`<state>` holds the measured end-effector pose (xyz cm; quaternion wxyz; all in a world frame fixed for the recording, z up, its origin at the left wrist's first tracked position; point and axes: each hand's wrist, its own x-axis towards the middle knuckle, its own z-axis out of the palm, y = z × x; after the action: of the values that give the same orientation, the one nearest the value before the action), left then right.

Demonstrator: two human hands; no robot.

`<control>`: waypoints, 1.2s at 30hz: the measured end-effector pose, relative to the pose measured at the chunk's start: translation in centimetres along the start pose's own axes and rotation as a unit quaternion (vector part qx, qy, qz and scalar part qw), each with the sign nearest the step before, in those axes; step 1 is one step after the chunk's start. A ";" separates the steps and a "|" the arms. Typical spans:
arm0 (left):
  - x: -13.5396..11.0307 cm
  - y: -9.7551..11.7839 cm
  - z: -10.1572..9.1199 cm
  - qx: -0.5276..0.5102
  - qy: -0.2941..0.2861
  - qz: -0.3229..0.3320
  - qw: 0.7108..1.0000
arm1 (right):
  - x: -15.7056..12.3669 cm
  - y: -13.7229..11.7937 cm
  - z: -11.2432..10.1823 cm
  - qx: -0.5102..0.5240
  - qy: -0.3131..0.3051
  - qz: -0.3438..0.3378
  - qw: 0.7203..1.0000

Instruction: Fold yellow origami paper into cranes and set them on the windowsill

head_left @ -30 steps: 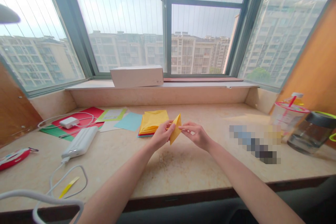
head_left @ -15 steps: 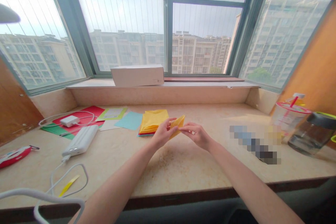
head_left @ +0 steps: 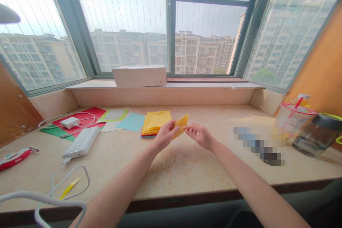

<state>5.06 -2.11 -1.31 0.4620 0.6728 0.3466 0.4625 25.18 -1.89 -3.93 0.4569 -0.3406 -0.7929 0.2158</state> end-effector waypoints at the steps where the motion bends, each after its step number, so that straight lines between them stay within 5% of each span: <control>1: 0.0 0.0 0.0 0.007 -0.004 0.001 1.000 | 0.0 0.1 0.0 -0.001 0.000 0.001 1.000; 16: 0.0 -0.6 0.0 -0.003 -0.008 -0.007 1.000 | -0.1 0.4 0.0 0.036 -0.031 0.004 0.999; 36: -0.3 -0.5 0.6 0.011 -0.068 -0.004 0.998 | 0.1 -1.0 0.5 0.033 0.054 0.064 0.996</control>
<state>5.55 -2.40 -2.01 0.4786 0.7062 0.3221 0.4105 24.32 -2.50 -3.46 0.4953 -0.3860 -0.7363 0.2521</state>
